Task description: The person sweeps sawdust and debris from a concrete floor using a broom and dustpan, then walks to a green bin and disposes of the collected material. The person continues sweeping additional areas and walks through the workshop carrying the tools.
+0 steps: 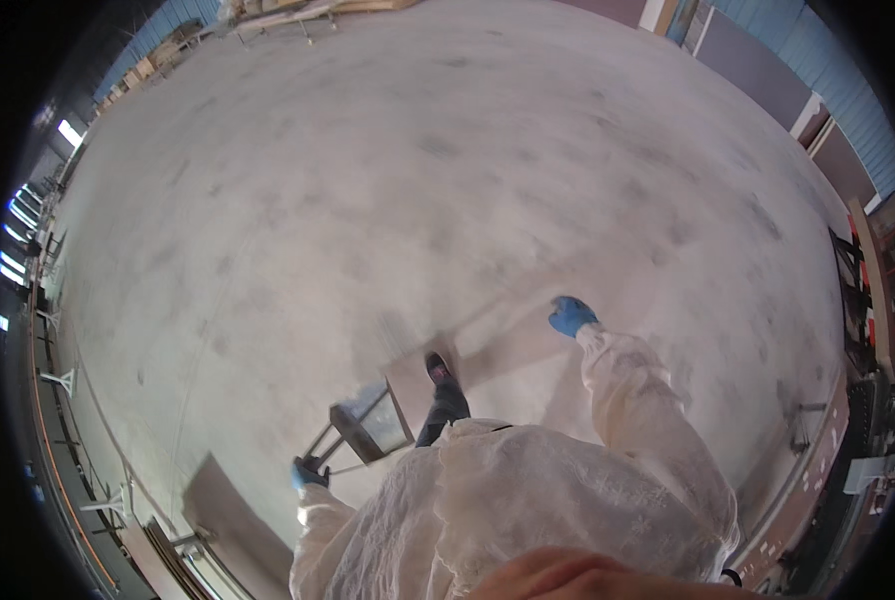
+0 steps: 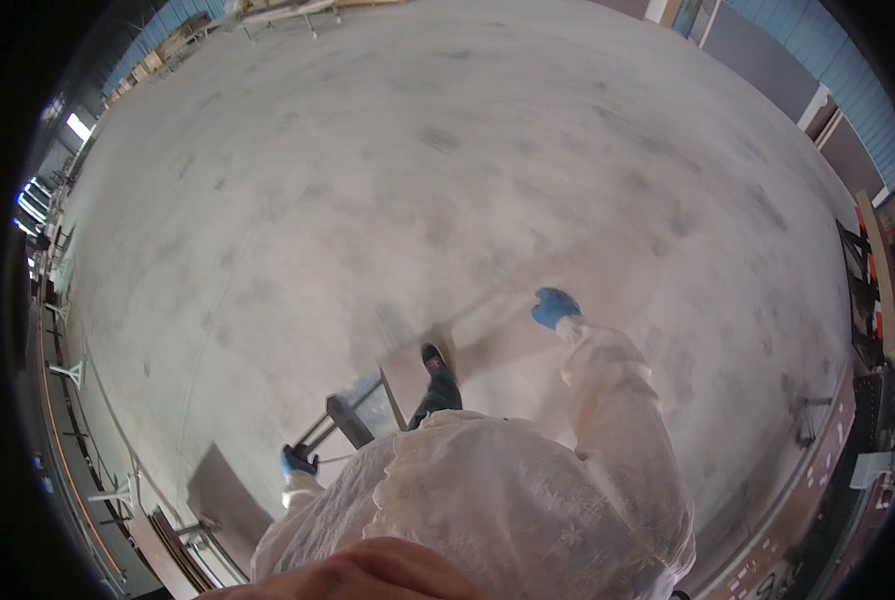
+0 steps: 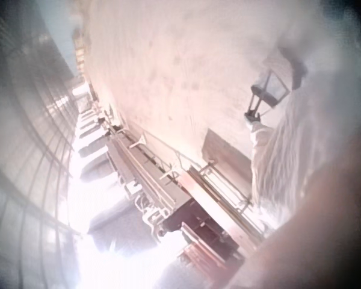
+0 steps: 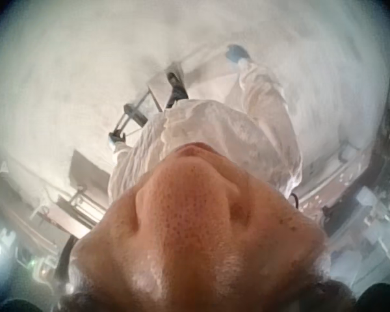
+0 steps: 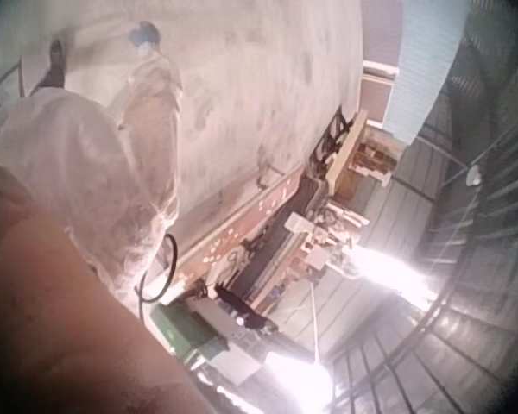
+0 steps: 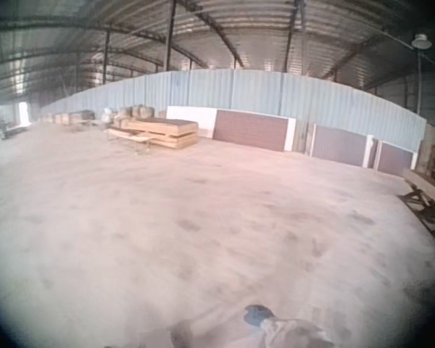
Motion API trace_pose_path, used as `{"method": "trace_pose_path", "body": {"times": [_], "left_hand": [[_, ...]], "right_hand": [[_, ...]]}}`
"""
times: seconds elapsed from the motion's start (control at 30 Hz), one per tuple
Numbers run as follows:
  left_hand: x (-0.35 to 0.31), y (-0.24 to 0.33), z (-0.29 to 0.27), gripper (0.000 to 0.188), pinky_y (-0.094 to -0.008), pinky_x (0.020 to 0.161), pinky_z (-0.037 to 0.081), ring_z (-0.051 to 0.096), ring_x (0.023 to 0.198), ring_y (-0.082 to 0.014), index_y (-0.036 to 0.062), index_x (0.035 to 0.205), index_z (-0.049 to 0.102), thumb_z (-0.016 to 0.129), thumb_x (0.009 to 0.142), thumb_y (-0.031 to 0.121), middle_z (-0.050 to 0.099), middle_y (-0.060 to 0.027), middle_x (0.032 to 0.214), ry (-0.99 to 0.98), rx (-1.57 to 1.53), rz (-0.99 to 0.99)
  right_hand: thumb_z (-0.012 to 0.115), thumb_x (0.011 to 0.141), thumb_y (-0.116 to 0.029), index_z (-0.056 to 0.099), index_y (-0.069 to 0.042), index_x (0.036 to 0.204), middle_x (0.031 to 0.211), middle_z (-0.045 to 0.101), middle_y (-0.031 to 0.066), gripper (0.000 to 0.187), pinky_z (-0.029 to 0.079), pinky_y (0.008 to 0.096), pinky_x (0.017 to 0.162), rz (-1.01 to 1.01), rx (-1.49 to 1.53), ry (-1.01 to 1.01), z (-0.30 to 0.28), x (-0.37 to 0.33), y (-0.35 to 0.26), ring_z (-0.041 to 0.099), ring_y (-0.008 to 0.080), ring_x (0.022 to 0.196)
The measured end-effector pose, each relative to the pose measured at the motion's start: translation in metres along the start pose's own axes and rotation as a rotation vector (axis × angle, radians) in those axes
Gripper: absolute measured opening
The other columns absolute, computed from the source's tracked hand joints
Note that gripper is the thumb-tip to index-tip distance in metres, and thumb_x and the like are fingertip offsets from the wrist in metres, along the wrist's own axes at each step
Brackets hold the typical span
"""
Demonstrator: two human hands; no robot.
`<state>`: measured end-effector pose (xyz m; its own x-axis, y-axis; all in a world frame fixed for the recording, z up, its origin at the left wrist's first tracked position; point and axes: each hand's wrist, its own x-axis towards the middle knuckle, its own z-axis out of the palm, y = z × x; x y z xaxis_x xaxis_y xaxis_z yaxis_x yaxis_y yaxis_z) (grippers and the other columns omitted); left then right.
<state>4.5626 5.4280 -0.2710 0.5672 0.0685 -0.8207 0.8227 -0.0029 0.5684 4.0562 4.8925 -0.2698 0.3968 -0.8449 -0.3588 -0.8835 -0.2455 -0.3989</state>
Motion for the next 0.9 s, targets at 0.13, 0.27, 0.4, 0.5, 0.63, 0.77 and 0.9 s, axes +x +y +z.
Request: {"method": "trace_pose_path", "body": {"times": [0.13,0.27,0.4,0.5,0.63,0.77,0.9], "left_hand": [[0.037,0.055,0.135,0.041,-0.0493,0.089,0.034,0.049,0.099,-0.0203,0.0139,0.09,0.061,0.039,0.09,0.049,0.062,-0.0001,0.096,-0.049,0.04,-0.005],[0.076,0.12,0.267,0.039,-0.0503,0.088,0.037,0.051,0.108,-0.022,0.0135,0.109,0.059,0.048,0.09,0.045,0.062,-0.0019,0.11,0.022,-0.031,-0.053],[0.128,0.18,0.401,0.036,-0.0523,0.082,0.039,0.052,0.098,-0.0213,0.0148,0.101,0.059,0.049,0.088,0.046,0.063,-0.0015,0.096,0.091,0.048,-0.025],[0.15,0.208,0.473,0.031,-0.051,0.073,0.042,0.054,0.092,-0.0253,0.0141,0.095,0.062,0.054,0.087,0.043,0.064,-0.0031,0.093,0.199,-0.024,0.01],[0.174,0.293,0.565,0.032,-0.0555,0.069,0.042,0.053,0.094,-0.03,0.0113,0.093,0.063,0.044,0.089,0.037,0.062,-0.0088,0.098,0.204,0.114,-0.059],[0.224,0.385,0.669,0.035,-0.0574,0.065,0.042,0.054,0.088,-0.0337,0.0078,0.092,0.063,0.038,0.087,0.033,0.061,-0.013,0.095,0.311,0.086,-0.035],[0.309,0.455,0.763,0.039,-0.061,0.059,0.041,0.053,0.069,-0.0364,0.0045,0.09,0.062,0.039,0.087,0.036,0.061,-0.0148,0.079,0.309,0.039,-0.003]], "right_hand": [[0.057,0.079,-0.021,0.07,-0.006,0.097,0.104,0.066,0.0168,0.027,0.049,0.0449,0.084,-0.182,-0.504,-0.352,0.027,0.097,-0.024,0.063,0.0322,0.096],[0.058,0.079,-0.025,0.07,-0.01,0.099,0.105,0.065,0.0154,0.027,0.049,0.0443,0.084,-0.217,-0.458,-0.83,0.052,0.109,-0.036,0.063,0.0305,0.096],[0.059,0.081,-0.028,0.068,-0.013,0.104,0.109,0.064,0.0144,0.029,0.048,0.0437,0.086,-0.091,-0.413,-0.958,0.05,0.201,-0.043,0.061,0.0282,0.1],[0.059,0.083,-0.031,0.066,-0.014,0.107,0.111,0.064,0.0136,0.031,0.047,0.0433,0.088,-0.074,-0.428,-0.989,0.036,0.328,-0.037,0.06,0.0264,0.103],[0.059,0.085,-0.034,0.064,-0.016,0.112,0.115,0.062,0.0125,0.033,0.046,0.0428,0.09,-0.248,-0.541,-0.928,-0.004,0.557,-0.075,0.059,0.0241,0.107],[0.055,0.085,-0.024,0.066,-0.014,0.095,0.097,0.065,0.0121,0.018,0.047,0.0438,0.076,-0.517,-0.798,-0.421,-0.084,0.875,-0.239,0.062,0.0277,0.091],[0.05,0.082,-0.011,0.066,-0.009,0.07,0.077,0.066,0.0154,0.02,0.045,0.0387,0.055,-0.262,-0.053,0.076,-0.153,1.12,-0.434,0.058,0.0245,0.062]]}}
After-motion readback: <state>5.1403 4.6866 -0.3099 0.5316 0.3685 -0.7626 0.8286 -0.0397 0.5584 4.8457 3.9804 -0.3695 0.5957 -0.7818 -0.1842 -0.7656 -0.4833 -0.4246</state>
